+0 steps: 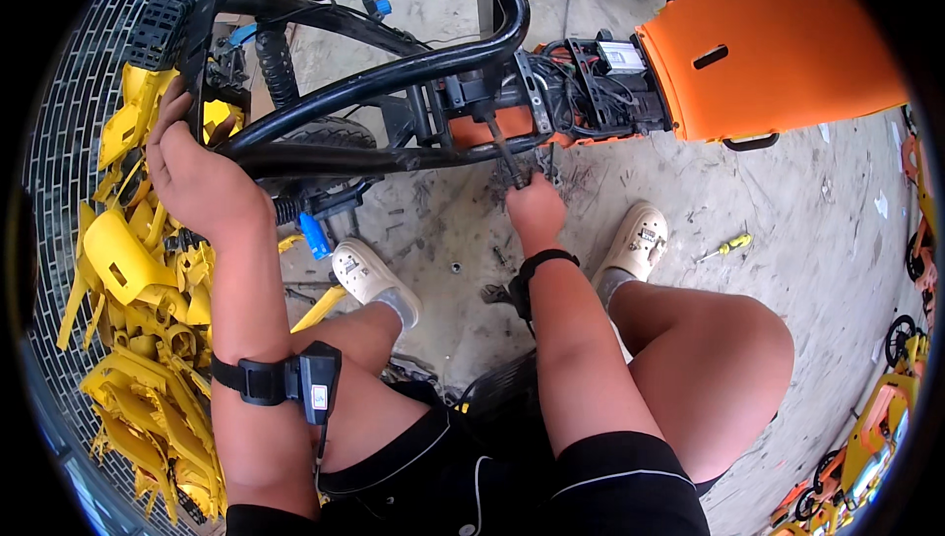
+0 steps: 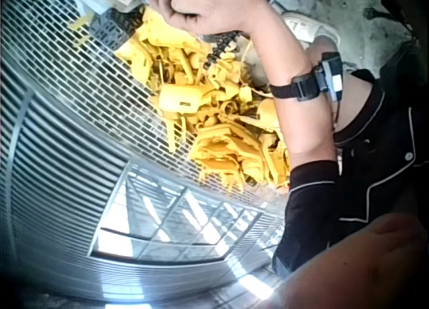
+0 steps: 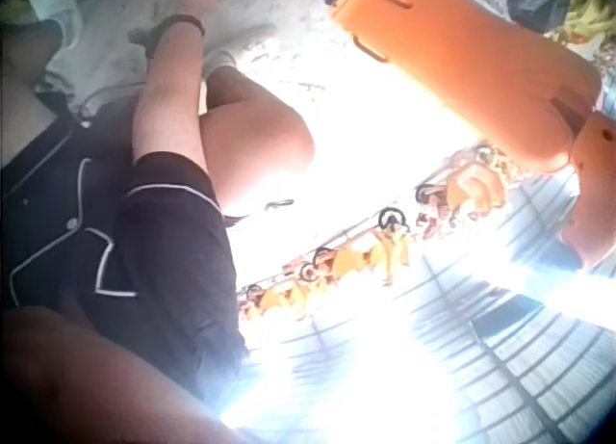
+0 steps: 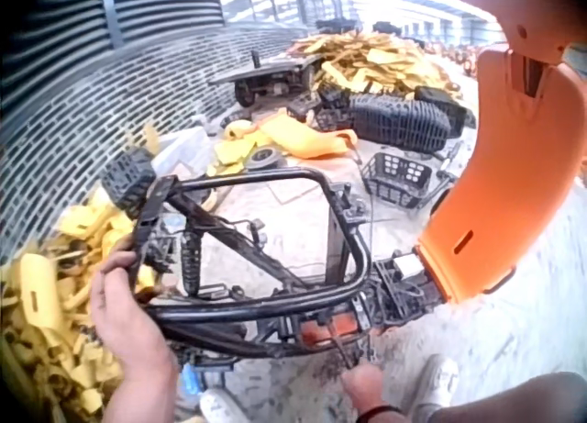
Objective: The person is assembling an orange electric scooter in a workshop. They use a T-handle wrench to tighten bolts on the rear wheel axle and the central frame, securing the rear suspension and frame components.
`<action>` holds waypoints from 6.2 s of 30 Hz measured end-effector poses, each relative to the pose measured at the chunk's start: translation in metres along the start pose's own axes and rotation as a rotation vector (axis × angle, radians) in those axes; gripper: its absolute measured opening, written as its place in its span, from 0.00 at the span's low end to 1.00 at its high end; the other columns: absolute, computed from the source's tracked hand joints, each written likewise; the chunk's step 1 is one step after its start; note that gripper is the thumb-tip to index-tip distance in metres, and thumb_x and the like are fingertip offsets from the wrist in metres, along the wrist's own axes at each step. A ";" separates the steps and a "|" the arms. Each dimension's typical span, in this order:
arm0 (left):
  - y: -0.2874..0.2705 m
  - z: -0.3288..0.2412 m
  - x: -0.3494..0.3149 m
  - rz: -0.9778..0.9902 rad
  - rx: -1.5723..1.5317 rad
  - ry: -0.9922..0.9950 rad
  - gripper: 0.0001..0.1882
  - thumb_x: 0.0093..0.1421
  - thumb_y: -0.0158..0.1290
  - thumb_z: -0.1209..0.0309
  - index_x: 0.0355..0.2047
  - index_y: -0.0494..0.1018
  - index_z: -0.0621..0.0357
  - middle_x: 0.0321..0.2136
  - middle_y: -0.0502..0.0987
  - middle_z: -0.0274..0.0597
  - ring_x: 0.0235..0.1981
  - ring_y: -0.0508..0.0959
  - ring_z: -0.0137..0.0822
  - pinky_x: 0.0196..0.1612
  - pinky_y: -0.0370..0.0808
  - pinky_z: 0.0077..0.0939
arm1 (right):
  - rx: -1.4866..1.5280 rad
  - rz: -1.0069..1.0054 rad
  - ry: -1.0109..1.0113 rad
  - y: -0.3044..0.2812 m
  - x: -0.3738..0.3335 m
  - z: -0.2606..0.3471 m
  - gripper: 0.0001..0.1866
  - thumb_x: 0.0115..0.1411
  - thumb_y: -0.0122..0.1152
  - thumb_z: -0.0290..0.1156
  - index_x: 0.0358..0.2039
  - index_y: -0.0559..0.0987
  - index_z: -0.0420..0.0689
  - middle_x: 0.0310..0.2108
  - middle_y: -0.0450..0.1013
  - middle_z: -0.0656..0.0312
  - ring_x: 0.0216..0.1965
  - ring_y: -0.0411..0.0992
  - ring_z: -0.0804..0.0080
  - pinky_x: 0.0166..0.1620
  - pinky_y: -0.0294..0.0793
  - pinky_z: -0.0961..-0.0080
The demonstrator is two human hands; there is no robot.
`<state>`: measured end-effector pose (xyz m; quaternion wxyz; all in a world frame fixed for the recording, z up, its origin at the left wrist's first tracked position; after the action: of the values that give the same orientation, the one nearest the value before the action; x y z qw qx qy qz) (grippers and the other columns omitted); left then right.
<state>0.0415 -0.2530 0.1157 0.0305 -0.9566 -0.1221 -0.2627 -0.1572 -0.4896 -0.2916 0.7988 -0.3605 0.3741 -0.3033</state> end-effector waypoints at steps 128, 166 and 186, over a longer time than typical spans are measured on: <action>0.007 0.006 0.009 0.003 -0.025 0.053 0.11 0.66 0.42 0.72 0.42 0.72 0.65 0.53 0.77 0.45 0.49 0.77 0.32 0.37 0.79 0.21 | 0.188 -0.036 0.119 0.021 -0.049 0.058 0.19 0.56 0.60 0.43 0.38 0.74 0.40 0.36 0.78 0.42 0.41 0.77 0.41 0.44 0.75 0.48; 0.003 0.008 0.010 -0.030 -0.063 0.097 0.10 0.65 0.46 0.71 0.37 0.75 0.63 0.49 0.78 0.43 0.47 0.76 0.34 0.49 0.74 0.25 | 0.119 -0.056 0.015 0.009 -0.044 0.057 0.17 0.56 0.62 0.43 0.36 0.75 0.42 0.38 0.79 0.45 0.39 0.78 0.44 0.43 0.76 0.49; 0.006 0.009 0.010 0.024 -0.086 -0.022 0.10 0.66 0.44 0.71 0.40 0.73 0.62 0.54 0.75 0.41 0.45 0.76 0.28 0.38 0.76 0.19 | -0.037 0.061 -0.027 0.001 -0.020 0.045 0.17 0.53 0.60 0.40 0.38 0.78 0.40 0.36 0.79 0.46 0.40 0.78 0.44 0.44 0.77 0.51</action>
<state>0.0560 -0.2559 0.1138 -0.0088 -0.9613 -0.0997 -0.2568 -0.1310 -0.4581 -0.2637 0.8058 -0.3677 0.3797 -0.2669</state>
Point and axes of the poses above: each hand's wrist, its own x-axis towards the middle knuckle, its own y-axis out of the palm, z = x × y, the point moved 9 cm from there along x, towards the middle knuckle
